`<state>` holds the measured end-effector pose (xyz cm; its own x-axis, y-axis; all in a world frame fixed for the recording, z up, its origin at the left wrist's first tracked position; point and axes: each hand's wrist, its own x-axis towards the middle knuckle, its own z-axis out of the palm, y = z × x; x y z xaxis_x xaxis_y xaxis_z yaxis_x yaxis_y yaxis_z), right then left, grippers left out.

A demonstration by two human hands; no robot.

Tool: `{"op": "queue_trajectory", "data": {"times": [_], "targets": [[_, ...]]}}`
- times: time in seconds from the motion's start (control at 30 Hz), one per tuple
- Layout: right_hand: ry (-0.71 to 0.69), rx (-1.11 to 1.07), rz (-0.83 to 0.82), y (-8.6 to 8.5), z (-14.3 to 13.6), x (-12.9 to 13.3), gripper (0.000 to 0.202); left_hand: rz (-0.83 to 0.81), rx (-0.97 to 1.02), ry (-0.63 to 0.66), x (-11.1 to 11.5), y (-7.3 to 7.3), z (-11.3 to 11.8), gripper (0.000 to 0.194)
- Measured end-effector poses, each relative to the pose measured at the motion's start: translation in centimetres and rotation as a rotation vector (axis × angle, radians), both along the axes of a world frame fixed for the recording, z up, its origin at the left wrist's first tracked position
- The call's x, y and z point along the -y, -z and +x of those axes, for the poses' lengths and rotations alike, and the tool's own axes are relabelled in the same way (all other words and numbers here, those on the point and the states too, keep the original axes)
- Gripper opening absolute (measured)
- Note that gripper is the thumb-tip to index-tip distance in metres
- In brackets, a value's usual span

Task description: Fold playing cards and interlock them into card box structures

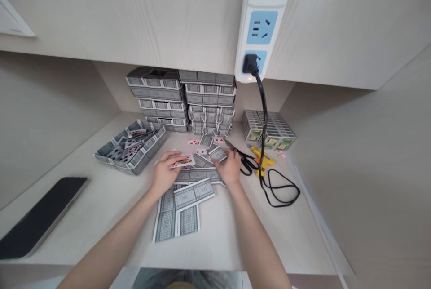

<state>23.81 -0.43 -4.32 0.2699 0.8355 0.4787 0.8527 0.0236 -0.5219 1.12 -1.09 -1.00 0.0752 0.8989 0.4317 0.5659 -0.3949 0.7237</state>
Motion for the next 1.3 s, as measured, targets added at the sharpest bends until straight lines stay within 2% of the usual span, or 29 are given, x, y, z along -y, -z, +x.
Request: {"op": "queue_trajectory", "data": {"times": [0.1, 0.23, 0.4, 0.47, 0.6, 0.7, 0.97, 1.13, 1.3], "targets": [[-0.049, -0.111, 0.007, -0.1, 0.2, 0.1, 0.047, 0.025, -0.004, 0.037, 0.0, 0.1, 0.4, 0.026], [-0.064, -0.296, 0.031, -0.6, 0.1, 0.3, 0.03, -0.001, 0.015, 0.066, -0.2, 0.6, 0.7, 0.031], [-0.005, -0.431, 0.034, -1.5, -0.5, 0.6, 0.029, -0.031, -0.009, 0.048, -0.2, 0.6, 0.6, 0.033], [-0.009, -0.587, 0.057, -1.9, -1.0, 0.9, 0.03, -0.013, 0.019, 0.017, 0.0, 0.3, 0.5, 0.037], [-0.222, -1.119, -0.008, -2.5, -2.3, 1.8, 0.033, -0.015, 0.16, 0.011, 0.2, -0.1, 0.5, 0.04], [-0.359, -1.339, -0.057, -3.0, -3.5, 2.5, 0.041, -0.013, 0.257, 0.092, 0.2, -0.3, 0.5, 0.036], [-0.486, -1.454, -0.184, -3.9, -4.3, 3.1, 0.038, 0.024, 0.327, 0.131, 0.2, -0.8, 0.5, 0.031], [-0.505, -1.427, -0.234, -3.9, -4.5, 3.2, 0.036, 0.005, 0.317, 0.155, 0.3, -0.7, 0.7, 0.031], [-0.477, -1.424, -0.198, -3.8, -4.4, 3.2, 0.035, -0.01, 0.348, 0.143, 0.1, -0.6, 0.5, 0.03]]}}
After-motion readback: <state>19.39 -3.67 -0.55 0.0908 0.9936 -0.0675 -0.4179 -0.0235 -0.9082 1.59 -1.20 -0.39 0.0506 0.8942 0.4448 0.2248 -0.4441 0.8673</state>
